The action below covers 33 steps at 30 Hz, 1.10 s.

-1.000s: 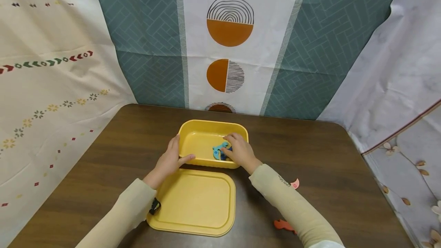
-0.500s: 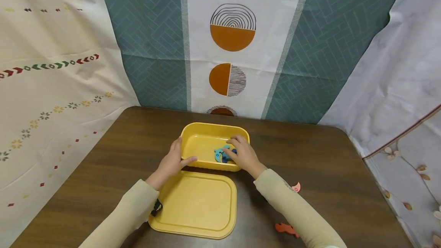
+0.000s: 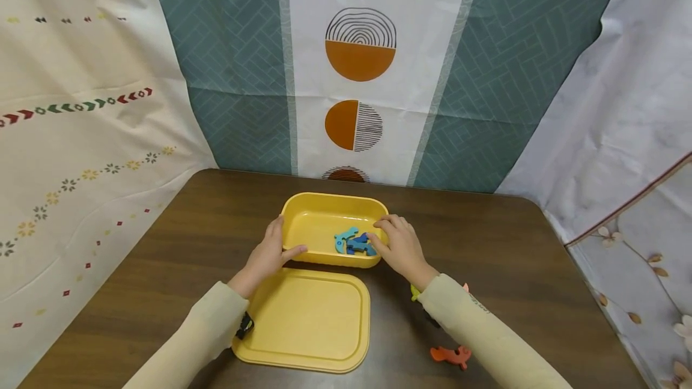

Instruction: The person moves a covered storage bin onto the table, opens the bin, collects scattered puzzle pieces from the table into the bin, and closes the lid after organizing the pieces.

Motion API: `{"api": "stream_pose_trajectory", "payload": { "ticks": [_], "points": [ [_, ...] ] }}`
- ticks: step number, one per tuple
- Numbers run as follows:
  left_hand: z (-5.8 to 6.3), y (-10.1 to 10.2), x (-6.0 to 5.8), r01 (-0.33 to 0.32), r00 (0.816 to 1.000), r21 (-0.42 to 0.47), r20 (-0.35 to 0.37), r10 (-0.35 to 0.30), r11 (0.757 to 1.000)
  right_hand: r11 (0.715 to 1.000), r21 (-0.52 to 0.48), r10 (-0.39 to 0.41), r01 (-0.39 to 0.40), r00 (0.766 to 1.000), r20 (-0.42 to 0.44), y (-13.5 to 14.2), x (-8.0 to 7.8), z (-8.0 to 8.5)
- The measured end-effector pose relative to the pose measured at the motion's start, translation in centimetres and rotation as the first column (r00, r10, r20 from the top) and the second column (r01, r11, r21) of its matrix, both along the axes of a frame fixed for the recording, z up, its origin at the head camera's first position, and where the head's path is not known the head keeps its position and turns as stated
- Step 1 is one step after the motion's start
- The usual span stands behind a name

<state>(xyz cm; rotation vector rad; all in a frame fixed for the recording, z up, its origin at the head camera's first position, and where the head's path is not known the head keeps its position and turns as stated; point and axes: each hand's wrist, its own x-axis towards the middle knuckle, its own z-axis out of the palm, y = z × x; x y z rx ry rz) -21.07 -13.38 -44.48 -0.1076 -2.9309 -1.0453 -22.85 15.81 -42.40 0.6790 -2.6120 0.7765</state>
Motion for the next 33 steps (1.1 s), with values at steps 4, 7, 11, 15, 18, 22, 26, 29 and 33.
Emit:
{"api": "stream_pose_trajectory", "payload": {
  "ticks": [4, 7, 11, 15, 18, 22, 26, 29, 33],
  "points": [
    [-0.1, 0.0, 0.0, -0.002, 1.0, -0.002, -0.006, 0.002, 1.0, 0.999, 0.015, -0.036, 0.037, 0.999, -0.029, 0.6, 0.4, 0.4],
    [-0.2, 0.0, 0.0, -0.005, 1.0, 0.003, -0.008, 0.005, 1.0, 0.998, 0.006, -0.057, 0.057, 0.998, -0.032, 1.2, 0.7, 0.7],
    [-0.2, 0.0, -0.1, 0.001, 1.0, -0.001, -0.011, -0.001, 1.0, 0.996, 0.01, -0.094, 0.094, 0.995, -0.014, 1.9, 1.4, 0.8],
    [-0.3, 0.0, -0.1, 0.001, 1.0, -0.003, -0.001, -0.001, 1.0, 0.992, 0.038, -0.12, 0.12, 0.993, 0.014, 2.5, 1.9, 0.8],
    [-0.3, -0.1, -0.1, -0.001, 1.0, 0.0, 0.007, 0.001, 1.0, 0.99, 0.069, -0.127, 0.125, 0.992, 0.026, 3.0, 2.3, 0.7],
    [-0.3, -0.1, -0.1, -0.004, 1.0, 0.01, 0.008, 0.004, 1.0, 0.985, 0.114, -0.138, 0.133, 0.99, 0.039, 3.6, 2.8, 0.8],
    [-0.4, -0.1, -0.1, -0.003, 1.0, 0.012, 0.006, 0.003, 1.0, 0.975, 0.165, -0.161, 0.15, 0.985, 0.059, 4.2, 3.4, 0.8],
    [-0.3, -0.1, -0.2, -0.006, 1.0, 0.008, 0.004, 0.006, 1.0, 0.968, 0.199, -0.173, 0.155, 0.982, 0.074, 4.6, 3.9, 0.8],
    [-0.3, -0.1, -0.1, -0.007, 1.0, 0.011, 0.009, 0.007, 1.0, 0.958, 0.242, -0.182, 0.155, 0.979, 0.092, 5.0, 4.4, 0.6]
  ]
}}
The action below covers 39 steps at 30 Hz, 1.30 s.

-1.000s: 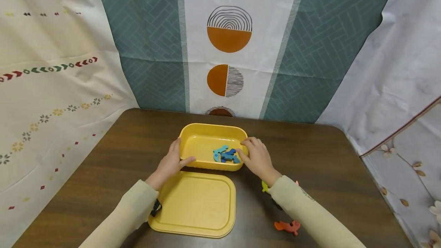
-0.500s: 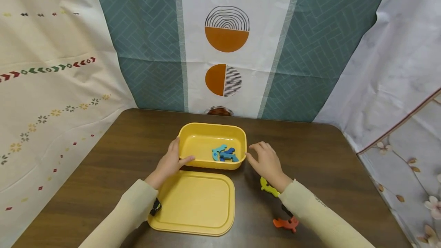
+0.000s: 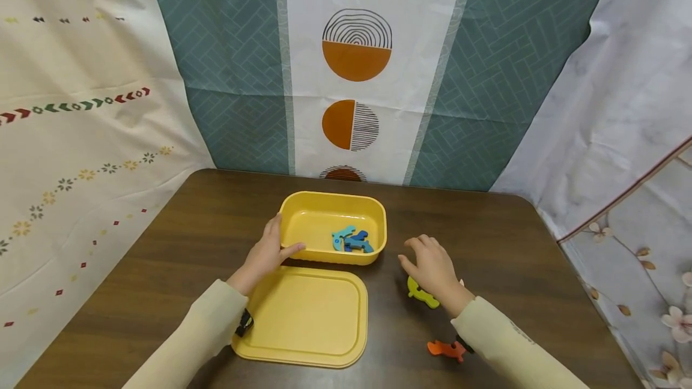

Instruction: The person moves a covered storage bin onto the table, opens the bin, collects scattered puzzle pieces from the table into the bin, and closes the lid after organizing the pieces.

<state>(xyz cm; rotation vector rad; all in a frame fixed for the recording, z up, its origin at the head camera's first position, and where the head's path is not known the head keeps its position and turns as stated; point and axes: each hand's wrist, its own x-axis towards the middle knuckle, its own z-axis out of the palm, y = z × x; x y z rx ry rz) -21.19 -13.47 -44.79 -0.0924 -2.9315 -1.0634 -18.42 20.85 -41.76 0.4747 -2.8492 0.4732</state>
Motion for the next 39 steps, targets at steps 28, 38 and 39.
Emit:
{"api": "stream_pose_trajectory", "payload": {
  "ticks": [28, 38, 39],
  "points": [
    [-0.3, 0.0, 0.1, 0.001, 1.0, 0.022, 0.002, -0.001, 1.0, 0.984, 0.166, 0.027, -0.067, 0.973, 0.23, 0.9, 2.1, -2.2],
    [-0.4, -0.1, 0.0, 0.005, 1.0, 0.025, -0.004, -0.005, 1.0, 0.988, 0.143, 0.023, -0.06, 0.968, 0.249, 0.9, 1.8, -2.7],
    [-0.4, -0.1, -0.1, 0.004, 1.0, 0.025, -0.004, -0.004, 1.0, 0.989, 0.136, 0.027, -0.063, 0.968, 0.249, 0.9, 1.8, -2.7]
  ]
}}
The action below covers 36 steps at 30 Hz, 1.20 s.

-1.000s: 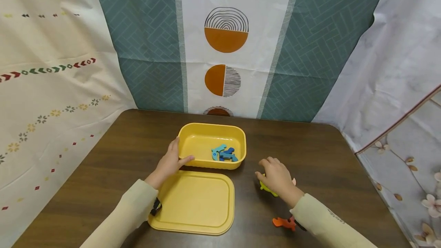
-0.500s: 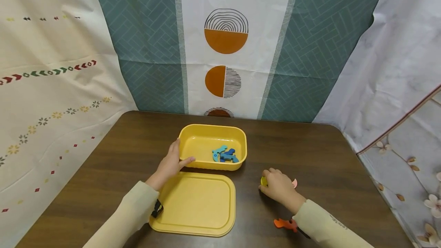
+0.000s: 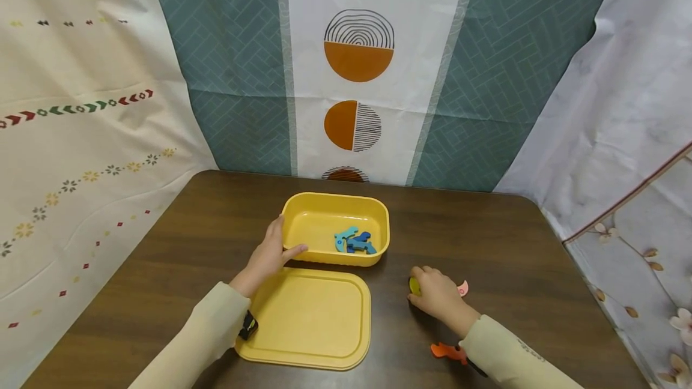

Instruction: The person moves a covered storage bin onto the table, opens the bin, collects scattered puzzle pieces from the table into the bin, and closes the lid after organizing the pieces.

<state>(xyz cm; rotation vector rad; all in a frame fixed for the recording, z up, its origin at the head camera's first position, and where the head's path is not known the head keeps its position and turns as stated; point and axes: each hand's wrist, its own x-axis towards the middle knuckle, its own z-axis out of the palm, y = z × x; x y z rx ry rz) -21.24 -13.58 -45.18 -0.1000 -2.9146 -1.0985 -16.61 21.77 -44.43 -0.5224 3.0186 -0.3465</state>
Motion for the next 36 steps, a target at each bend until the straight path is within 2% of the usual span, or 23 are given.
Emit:
{"api": "stream_pose_trajectory", "payload": {
  "ticks": [8, 18, 29, 36],
  "points": [
    [0.01, 0.05, -0.13, 0.002, 1.0, -0.006, -0.001, -0.002, 1.0, 0.998, -0.054, 0.012, -0.013, 1.0, -0.005, 0.27, 0.19, 0.0],
    [-0.09, 0.03, -0.14, -0.001, 1.0, -0.009, -0.007, 0.001, 1.0, 0.993, -0.084, 0.074, -0.081, 0.994, -0.075, 0.32, 0.21, -0.2],
    [-0.15, 0.08, -0.19, -0.007, 1.0, -0.01, -0.006, 0.007, 1.0, 0.994, -0.091, 0.052, -0.058, 0.997, -0.061, 0.23, 0.24, -0.2],
    [0.02, 0.12, -0.06, -0.014, 1.0, -0.024, 0.004, 0.014, 1.0, 0.993, -0.087, 0.071, -0.079, 0.993, -0.092, 0.24, 0.19, 0.02]
  ]
}}
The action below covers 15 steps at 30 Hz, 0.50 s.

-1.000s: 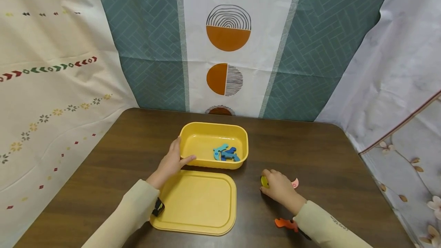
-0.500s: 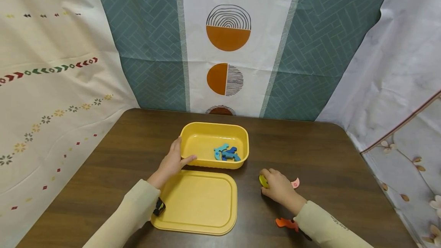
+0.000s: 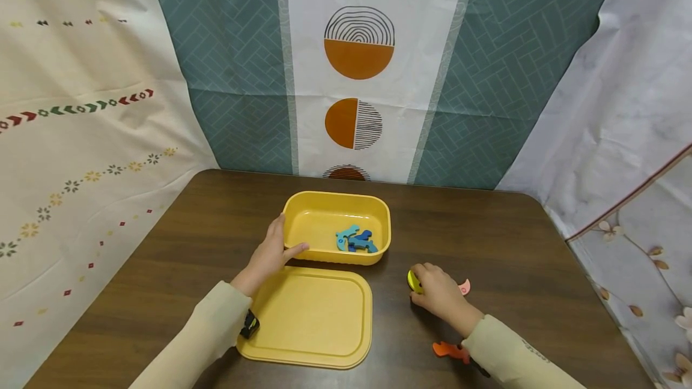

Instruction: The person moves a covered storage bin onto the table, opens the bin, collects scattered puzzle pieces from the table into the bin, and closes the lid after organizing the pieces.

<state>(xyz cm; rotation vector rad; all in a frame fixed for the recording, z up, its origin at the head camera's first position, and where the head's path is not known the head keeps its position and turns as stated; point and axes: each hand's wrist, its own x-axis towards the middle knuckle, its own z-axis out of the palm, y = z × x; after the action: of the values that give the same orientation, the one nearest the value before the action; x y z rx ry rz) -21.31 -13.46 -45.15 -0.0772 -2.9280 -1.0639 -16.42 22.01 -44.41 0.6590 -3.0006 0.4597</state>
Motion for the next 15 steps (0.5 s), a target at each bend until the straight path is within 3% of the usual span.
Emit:
{"api": "stream_pose_trajectory", "payload": {
  "ticks": [15],
  "points": [
    [0.0, 0.1, 0.1, 0.0, 1.0, 0.004, 0.015, 0.0, 1.0, 0.996, 0.01, 0.095, -0.094, 0.989, -0.115, -1.0, 0.2, 1.3]
  ]
}}
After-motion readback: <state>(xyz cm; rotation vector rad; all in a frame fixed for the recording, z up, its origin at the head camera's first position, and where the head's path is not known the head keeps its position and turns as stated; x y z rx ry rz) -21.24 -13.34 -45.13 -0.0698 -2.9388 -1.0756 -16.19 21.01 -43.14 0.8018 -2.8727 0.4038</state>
